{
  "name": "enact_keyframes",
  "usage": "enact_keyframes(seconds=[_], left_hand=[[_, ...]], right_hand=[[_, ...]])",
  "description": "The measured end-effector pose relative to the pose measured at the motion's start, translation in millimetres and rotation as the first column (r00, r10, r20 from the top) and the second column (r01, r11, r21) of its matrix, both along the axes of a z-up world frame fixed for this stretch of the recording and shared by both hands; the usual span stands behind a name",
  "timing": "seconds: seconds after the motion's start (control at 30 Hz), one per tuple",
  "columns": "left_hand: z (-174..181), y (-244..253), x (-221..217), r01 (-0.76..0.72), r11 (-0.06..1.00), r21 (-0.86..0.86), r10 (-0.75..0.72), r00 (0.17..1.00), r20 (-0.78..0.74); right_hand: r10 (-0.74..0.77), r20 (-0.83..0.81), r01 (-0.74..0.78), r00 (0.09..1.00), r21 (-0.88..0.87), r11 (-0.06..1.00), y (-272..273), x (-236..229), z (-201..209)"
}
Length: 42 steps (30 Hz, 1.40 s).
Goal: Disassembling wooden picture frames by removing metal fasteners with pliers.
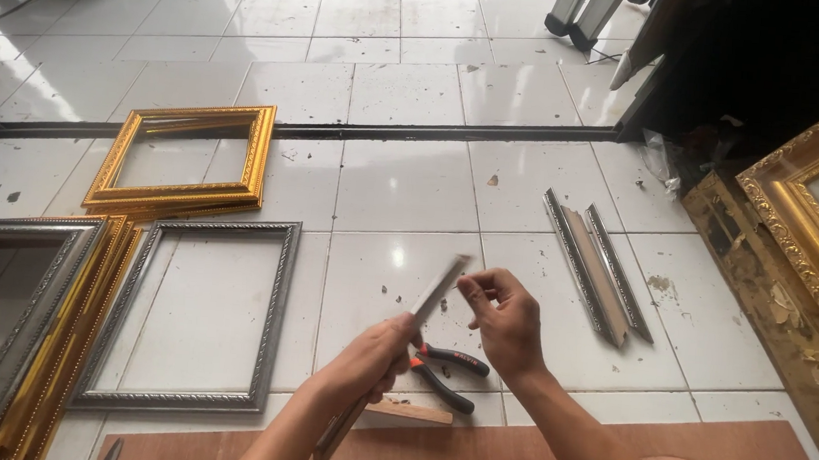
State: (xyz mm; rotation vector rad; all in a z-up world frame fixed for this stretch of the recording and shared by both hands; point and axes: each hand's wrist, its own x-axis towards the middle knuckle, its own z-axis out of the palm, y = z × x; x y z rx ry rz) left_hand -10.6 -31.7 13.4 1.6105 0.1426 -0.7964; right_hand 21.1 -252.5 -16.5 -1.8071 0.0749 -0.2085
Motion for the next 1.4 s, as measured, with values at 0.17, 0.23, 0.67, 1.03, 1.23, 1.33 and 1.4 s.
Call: enact_keyframes(seconds=[0.17,0.23,0.67,1.03,1.23,1.33,1.4], left_hand=[[-28,21,9,-0.177,0.982,0.059,0.179,0.984,-0.025],[-22,19,10,-0.211,0.977,0.006,0.211,0.976,-0.059],[-1,-1,1,-0.069,0.997,0.041,0.071,0.997,-0.04],[-23,-6,18,-0.732,0.412,-0.542,0.737,0.617,-0.274],[-9,-1,6,-0.387,0.918,-0.08,0.393,0.917,0.07],[-10,1,11,-0.393,0.915,-0.089,0.398,0.916,0.055],[-11,4,16,-0.427,0.902,-0.066,0.431,0.899,0.076]], right_hand=[[0.013,-0.073,-0.005,0.997,0.106,0.994,-8,5,13],[0.031,-0.127,-0.021,0.991,0.08,0.997,-13,7,11],[0.236,0.094,-0.144,0.967,-0.563,0.814,6,-5,-9],[0.464,-0.614,-0.585,0.639,0.003,0.811,35,-40,37],[0.009,-0.509,-0.219,0.861,-0.353,0.91,-43,22,6],[-0.18,-0.365,-0.081,0.913,-0.596,0.799,-97,45,-28],[-0.347,-0.336,-0.049,0.876,-0.777,0.628,-127,56,-51]])
